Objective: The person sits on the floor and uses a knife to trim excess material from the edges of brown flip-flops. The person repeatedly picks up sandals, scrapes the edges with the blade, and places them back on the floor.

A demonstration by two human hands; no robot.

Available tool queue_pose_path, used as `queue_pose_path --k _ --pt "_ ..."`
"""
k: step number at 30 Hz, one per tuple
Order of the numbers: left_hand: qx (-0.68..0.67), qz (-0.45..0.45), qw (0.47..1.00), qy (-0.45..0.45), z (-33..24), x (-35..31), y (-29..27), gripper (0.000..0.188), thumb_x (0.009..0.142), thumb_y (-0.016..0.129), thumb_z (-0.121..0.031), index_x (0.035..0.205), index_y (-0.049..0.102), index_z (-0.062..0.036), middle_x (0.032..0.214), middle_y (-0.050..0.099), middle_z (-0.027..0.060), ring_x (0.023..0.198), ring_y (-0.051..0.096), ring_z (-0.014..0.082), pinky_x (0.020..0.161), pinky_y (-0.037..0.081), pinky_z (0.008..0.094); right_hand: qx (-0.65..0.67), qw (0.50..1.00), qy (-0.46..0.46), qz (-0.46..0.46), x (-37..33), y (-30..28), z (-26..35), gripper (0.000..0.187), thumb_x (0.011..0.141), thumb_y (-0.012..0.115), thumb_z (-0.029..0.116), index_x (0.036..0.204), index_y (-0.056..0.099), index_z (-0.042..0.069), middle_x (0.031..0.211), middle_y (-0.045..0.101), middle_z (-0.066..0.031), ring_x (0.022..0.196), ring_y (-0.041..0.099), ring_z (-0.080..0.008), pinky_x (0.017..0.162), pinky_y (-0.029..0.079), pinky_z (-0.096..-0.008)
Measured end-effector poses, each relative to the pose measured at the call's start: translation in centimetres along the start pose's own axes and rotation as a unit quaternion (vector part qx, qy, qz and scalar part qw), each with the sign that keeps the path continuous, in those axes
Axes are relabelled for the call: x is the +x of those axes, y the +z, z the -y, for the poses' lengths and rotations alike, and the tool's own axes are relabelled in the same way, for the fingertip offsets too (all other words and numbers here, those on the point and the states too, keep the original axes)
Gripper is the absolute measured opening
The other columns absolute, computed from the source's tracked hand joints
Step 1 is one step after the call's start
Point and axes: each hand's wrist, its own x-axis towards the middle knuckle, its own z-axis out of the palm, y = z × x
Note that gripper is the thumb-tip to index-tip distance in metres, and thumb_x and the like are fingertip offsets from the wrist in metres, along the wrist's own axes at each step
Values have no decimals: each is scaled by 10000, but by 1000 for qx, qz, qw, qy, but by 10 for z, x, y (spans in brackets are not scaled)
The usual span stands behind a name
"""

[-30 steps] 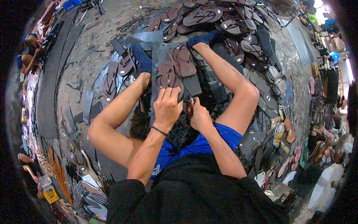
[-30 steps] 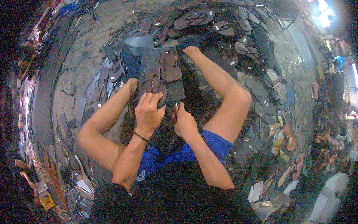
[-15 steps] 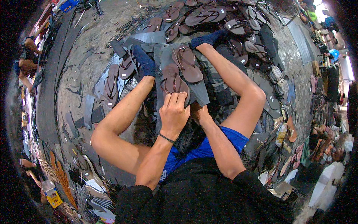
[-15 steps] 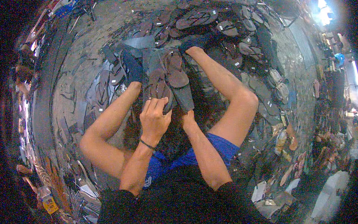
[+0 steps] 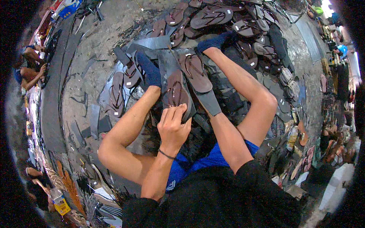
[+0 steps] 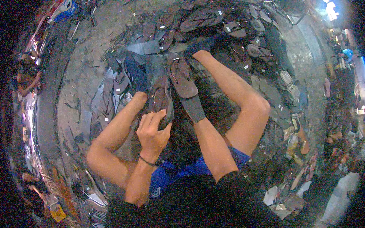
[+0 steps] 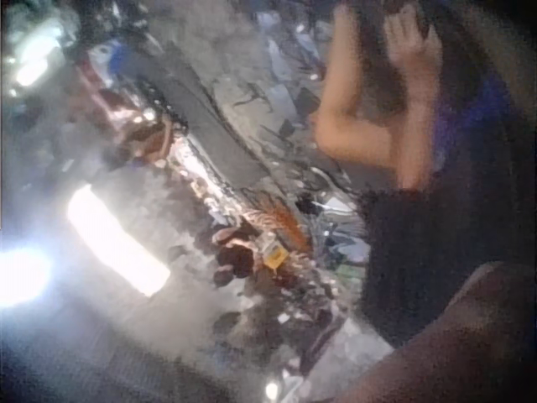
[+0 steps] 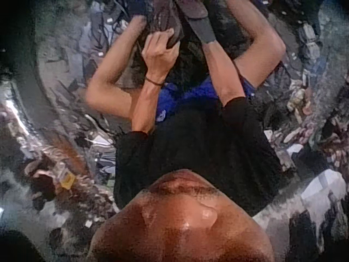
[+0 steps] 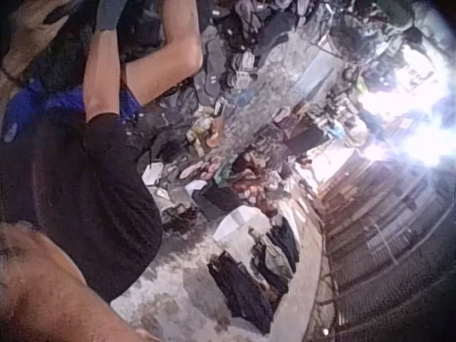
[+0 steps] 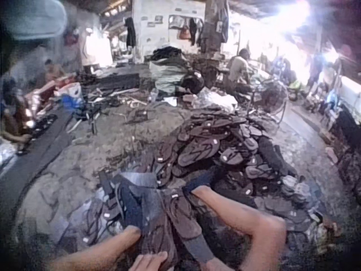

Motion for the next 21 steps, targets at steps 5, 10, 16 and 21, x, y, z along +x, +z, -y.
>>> queue_pose_path --k 5,10,16,21 --pt "11 -30 999 -10 6 2 -20 311 630 764 -70 924 672 -26 819 643 111 740 599 295 678 491 370 -80 997 -4 -8 42 7 12 520 850 498 150 1365 427 120 1391 442 -79 1273 428 -259 1060 359 -381" --pt "6 -70 997 -24 -16 -1 -46 226 693 783 -79 879 670 -15 801 650 122 717 618 275 667 495 356 2 998 36 -59 42 20 4 396 952 416 204 1325 373 79 1313 426 -123 1214 425 -289 1022 356 -416" --pt "122 -95 988 -30 -42 -51 -150 242 660 788 -42 867 669 -3 811 661 125 718 621 270 659 504 347 410 852 301 120 103 15 84 429 911 542 368 827 590 -49 851 621 -284 820 589 -476 698 469 -502" --pt "167 -5 986 13 -72 -95 -216 258 622 668 4 879 678 -8 867 676 118 762 633 275 740 558 375 454 822 316 134 96 -17 126 425 892 540 391 892 614 -27 879 643 -266 849 625 -451 747 501 -495"
